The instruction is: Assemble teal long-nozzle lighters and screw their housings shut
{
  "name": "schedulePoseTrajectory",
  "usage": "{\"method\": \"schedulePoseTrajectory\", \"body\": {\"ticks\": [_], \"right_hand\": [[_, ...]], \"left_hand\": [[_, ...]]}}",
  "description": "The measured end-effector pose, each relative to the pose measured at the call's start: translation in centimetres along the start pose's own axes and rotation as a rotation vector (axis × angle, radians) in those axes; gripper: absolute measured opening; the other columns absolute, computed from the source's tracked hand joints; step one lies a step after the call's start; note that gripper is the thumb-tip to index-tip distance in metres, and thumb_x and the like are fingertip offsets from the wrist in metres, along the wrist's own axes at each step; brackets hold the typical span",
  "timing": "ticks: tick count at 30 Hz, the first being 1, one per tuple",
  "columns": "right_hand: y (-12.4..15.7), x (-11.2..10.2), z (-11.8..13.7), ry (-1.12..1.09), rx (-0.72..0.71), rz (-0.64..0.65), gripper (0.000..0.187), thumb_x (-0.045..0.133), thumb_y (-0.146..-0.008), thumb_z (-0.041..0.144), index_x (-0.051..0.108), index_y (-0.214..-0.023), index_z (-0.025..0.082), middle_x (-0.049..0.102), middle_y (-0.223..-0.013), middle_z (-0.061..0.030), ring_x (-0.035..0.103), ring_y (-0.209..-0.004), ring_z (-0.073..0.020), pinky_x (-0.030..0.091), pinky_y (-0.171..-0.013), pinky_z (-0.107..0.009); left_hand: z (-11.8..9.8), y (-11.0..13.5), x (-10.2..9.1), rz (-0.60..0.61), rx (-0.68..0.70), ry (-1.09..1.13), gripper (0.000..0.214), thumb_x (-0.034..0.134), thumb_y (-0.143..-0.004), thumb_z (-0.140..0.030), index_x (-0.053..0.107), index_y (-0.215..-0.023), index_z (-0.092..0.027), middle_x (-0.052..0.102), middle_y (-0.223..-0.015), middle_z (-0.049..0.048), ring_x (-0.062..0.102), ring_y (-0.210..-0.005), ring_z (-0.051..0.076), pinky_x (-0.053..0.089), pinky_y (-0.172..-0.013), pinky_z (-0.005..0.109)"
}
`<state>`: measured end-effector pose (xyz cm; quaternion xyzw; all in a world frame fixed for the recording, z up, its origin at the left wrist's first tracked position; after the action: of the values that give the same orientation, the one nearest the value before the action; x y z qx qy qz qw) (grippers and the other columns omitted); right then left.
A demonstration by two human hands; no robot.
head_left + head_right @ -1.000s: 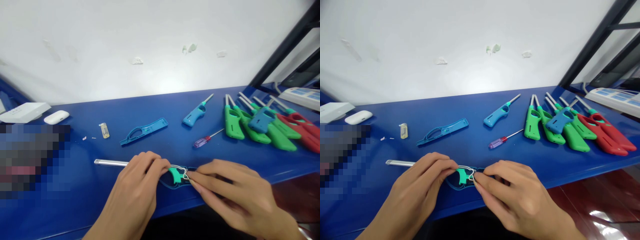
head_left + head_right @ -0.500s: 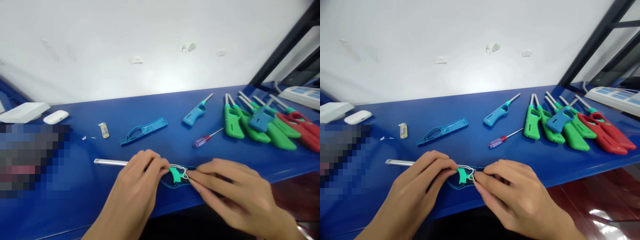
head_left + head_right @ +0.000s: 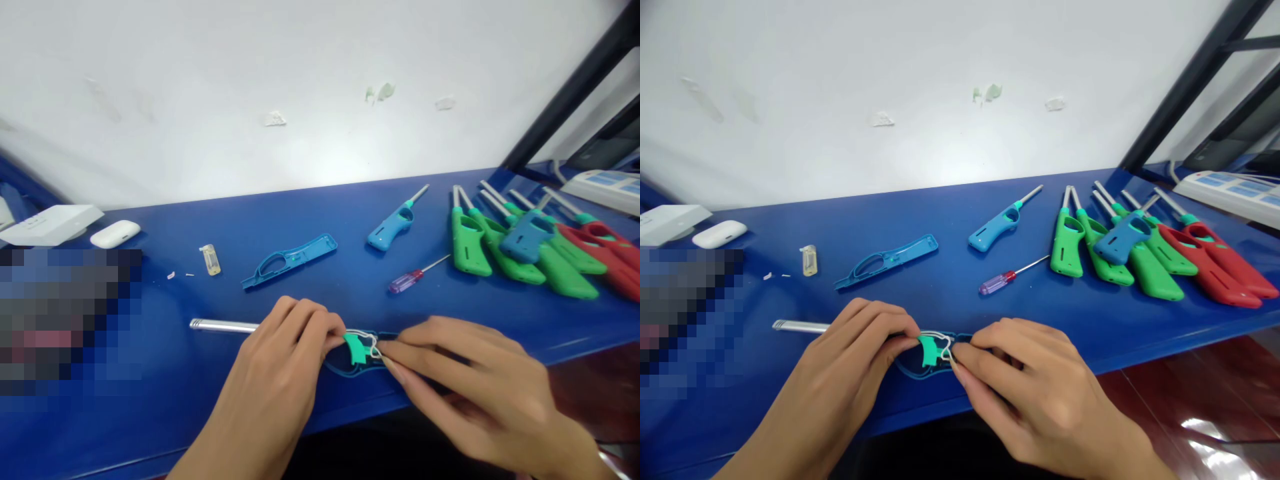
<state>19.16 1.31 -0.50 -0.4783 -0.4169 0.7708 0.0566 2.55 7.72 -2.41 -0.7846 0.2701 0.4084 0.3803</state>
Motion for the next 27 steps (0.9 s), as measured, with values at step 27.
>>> {"method": "schedulePoseTrajectory", "body": {"ticks": [27], "right_hand": [[-0.3, 0.0, 0.0, -0.022, 0.01, 0.011, 0.015, 0.065, -0.099, 0.01, 0.078, -0.101, 0.018, 0.078, -0.089, -0.0031, 0.075, -0.075, -0.0152, 0.061, -0.072, -0.027]], "left_hand": [[-1.0, -0.4, -1.5, -0.164, -0.001, 0.003, 0.022, 0.05, -0.106, 0.001, 0.058, -0.112, -0.018, 0.063, -0.105, 0.0024, 0.057, -0.099, 0.018, 0.049, -0.091, 0.035]]}}
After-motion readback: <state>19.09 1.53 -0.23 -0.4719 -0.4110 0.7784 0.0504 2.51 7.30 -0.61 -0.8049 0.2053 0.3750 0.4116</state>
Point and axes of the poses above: each hand's wrist, its own y-axis away from the middle knuckle, its own x-axis out of the palm, z = x × y, the point moved 7 cm from there along -y, towards the middle knuckle
